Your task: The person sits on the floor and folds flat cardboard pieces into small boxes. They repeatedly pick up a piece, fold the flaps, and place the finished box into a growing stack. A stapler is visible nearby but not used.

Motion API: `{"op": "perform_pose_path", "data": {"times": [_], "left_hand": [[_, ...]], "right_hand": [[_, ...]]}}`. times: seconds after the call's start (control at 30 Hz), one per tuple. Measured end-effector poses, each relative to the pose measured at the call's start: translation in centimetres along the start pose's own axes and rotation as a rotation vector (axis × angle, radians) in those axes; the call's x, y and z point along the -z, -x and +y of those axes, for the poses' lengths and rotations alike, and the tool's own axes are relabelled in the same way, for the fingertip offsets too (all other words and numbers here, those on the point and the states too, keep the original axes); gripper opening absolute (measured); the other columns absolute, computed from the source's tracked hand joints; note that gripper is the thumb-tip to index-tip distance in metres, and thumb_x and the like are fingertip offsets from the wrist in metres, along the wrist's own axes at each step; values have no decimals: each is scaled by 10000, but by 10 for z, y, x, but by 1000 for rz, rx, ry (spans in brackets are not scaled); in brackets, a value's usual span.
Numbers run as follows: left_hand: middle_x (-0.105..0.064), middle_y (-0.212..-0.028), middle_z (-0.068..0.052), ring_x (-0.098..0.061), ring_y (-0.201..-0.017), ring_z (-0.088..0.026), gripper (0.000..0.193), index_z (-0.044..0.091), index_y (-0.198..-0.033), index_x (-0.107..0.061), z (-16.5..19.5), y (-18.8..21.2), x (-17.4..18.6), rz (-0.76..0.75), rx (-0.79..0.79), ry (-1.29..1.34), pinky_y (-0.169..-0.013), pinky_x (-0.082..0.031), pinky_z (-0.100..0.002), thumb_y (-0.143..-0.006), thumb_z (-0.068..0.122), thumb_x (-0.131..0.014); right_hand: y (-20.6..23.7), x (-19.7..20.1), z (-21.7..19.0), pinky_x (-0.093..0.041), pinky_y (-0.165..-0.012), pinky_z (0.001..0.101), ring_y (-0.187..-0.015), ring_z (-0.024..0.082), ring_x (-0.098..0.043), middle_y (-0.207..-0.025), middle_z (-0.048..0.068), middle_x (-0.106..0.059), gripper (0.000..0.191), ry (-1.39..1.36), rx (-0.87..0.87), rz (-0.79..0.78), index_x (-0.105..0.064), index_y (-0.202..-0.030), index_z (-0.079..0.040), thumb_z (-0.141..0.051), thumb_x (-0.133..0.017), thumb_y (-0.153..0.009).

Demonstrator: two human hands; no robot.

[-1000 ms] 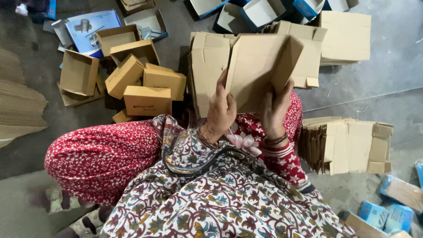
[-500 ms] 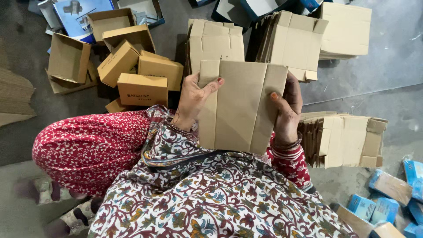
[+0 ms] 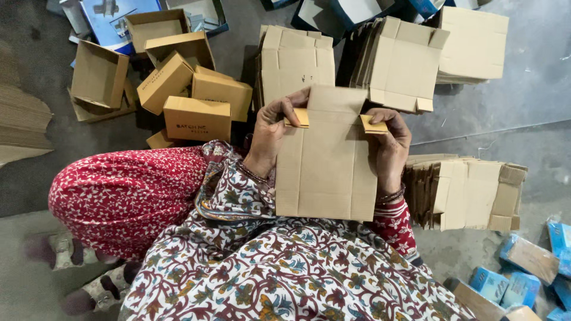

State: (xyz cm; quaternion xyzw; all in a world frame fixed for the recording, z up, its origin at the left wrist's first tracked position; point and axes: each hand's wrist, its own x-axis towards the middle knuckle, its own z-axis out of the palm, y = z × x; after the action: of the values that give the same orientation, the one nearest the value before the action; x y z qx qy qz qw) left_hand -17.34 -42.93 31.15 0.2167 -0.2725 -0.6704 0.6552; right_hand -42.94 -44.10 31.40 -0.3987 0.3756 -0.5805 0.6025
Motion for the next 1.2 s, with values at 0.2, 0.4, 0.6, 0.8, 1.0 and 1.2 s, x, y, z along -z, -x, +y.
{"op": "perform_pose_path", "data": {"times": [0.2, 0.4, 0.6, 0.8, 1.0, 1.2], "left_hand": [[-706, -1032, -155, -692, -1143, -300, 277, 33, -909, -636, -16, -7, 13, -111, -57, -68, -1121, -539, -447, -998, -203, -522], [-453, -1543, -192, -523, -1360, -319, 708, 98, -1573, -294, 10, -12, -3, 46, 89, 472, -1117, -492, -463, -923, 39, -567], [-360, -1602, -97, -439, -1440, -217, 949, 191, -1624, -63, 7, -1, -24, -104, 102, -258, -1139, -460, -396, -899, 70, -664], [-561, -1451, -95, -550, -1251, -159, 605, 91, -1604, -331, -17, -8, -15, 188, -111, -69, -1133, -473, -321, -1070, 83, -616], [-672, -1294, -85, -628, -1141, -139, 383, -35, -1408, -538, -3, -13, -4, 259, -149, -184, -1009, -519, -268, -1048, 22, -656], [-680, -1247, -76, -631, -1092, -106, 436, -51, -1409, -534, -2, -1, -16, 136, -1, -398, -967, -522, -238, -1004, 2, -685]], "right_hand": [[-1, -5, 0, -461, -745, 183, -837, 64, -573, -1091, 70, -655, 231, -48, -173, 9, -669, -1168, 0, 65, -558, -977], [-5, -2, -9, -591, -870, 261, -926, 151, -682, -1107, 99, -701, 192, -56, -53, 309, -656, -1196, 14, 14, -606, -1010], [12, -22, 7, -646, -771, 391, -848, 193, -699, -969, 87, -676, 129, -204, -145, 357, -612, -1081, -11, -11, -615, -952], [80, -35, 62, -539, -662, 349, -824, 245, -712, -1082, 191, -712, 233, -141, -282, 43, -612, -1214, 3, -58, -563, -994], [67, 43, 76, -585, -919, 367, -1139, 228, -671, -1253, 134, -674, 330, 977, -56, -348, -588, -1309, 9, -148, -560, -1020], [41, 39, 4, -437, -1207, 335, -1407, 189, -530, -1525, 91, -538, 486, 122, 38, -10, -467, -1529, -19, -141, -537, -1064]]}}
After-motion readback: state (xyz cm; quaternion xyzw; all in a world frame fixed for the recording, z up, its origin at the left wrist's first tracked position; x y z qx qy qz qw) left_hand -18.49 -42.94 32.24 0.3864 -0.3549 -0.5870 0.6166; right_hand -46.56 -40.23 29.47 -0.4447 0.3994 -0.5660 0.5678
